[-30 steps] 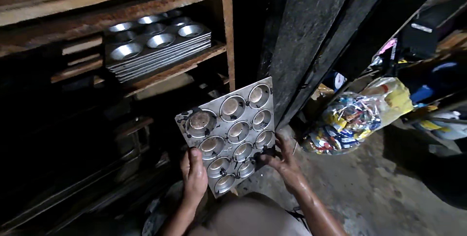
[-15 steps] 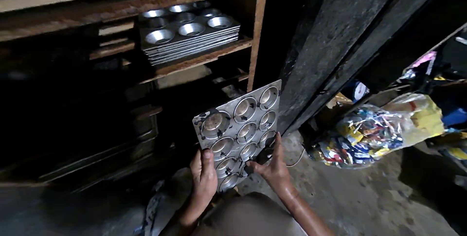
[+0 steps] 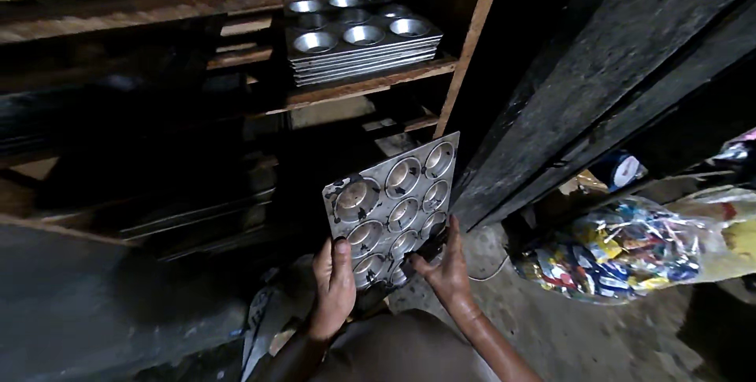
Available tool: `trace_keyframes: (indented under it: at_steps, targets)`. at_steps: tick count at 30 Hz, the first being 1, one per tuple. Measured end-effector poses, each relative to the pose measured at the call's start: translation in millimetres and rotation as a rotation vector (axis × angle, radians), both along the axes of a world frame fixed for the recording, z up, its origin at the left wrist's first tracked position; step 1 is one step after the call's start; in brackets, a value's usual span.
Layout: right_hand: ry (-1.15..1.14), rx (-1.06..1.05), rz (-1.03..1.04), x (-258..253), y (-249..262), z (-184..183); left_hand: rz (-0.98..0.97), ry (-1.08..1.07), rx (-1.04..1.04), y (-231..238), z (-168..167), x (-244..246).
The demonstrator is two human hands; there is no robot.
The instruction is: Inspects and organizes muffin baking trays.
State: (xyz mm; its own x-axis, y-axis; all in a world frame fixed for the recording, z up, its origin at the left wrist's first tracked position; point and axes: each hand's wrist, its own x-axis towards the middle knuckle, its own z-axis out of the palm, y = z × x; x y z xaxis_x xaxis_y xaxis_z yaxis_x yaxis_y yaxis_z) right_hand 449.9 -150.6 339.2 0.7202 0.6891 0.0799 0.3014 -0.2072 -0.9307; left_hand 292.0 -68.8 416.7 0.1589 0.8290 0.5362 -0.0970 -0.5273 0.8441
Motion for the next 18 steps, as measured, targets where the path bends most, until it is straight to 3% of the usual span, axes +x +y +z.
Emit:
trace_keyframes:
  at_steps: [10, 18]
  targets:
    - [0.453, 0.185, 0.083, 31, -36, 11, -0.046, -0.011, -0.017, 1, 3, 4]
    - [0.483, 0.127, 0.021, 26, -41, 9, -0.131, -0.013, -0.002, -2, 2, 18]
